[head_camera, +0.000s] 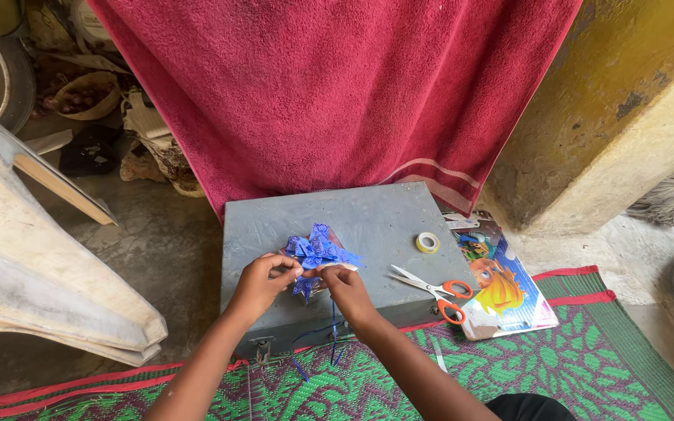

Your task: The person secures a blue ribbon bow on a small wrapped box using clear tape and scissors. They repeatedly cut small pieces of tape, place them over the ribbon, and trim the excess, adjusting the bow as needed.

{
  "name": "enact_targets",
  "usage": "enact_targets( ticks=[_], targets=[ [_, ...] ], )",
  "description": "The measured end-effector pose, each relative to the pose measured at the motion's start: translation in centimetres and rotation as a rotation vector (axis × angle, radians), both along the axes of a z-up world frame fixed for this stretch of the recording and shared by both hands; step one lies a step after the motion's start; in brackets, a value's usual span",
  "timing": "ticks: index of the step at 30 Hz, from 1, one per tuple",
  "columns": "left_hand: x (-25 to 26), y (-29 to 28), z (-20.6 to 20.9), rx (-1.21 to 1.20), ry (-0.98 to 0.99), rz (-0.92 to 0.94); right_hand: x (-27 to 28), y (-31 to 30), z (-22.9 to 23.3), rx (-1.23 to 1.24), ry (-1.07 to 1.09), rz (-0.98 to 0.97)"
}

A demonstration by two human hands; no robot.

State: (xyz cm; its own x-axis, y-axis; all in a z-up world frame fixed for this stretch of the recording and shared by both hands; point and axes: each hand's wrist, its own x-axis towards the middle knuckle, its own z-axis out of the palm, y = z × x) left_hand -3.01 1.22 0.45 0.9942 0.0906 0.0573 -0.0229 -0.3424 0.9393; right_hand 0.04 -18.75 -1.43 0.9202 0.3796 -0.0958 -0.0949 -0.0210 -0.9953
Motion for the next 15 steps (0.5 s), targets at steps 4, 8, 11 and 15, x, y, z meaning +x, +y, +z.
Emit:
enact_targets(
  ticks=[4, 8, 11, 15],
  targets=[
    [0.2, 0.7, -1.7, -0.115, 0.116, 0.000, -0.4, 0.3, 0.0, -0.062, 0.069, -0.019],
    [1.0, 1.9, -3.2, -0.193, 0.193, 0.060, -1.8, 0.2, 1.4, -0.312, -0.266, -0.071],
    [1.4, 2.0, -4.2, -0.114, 0.246, 0.064, -3.6, -0.1, 2.6, -0.690, -0.690, -0.040],
    [2.5, 1.6, -5.2, -0.030, 0.268, 0.084, -4.4, 0.3, 3.9, -0.854, -0.930, 0.085]
  ],
)
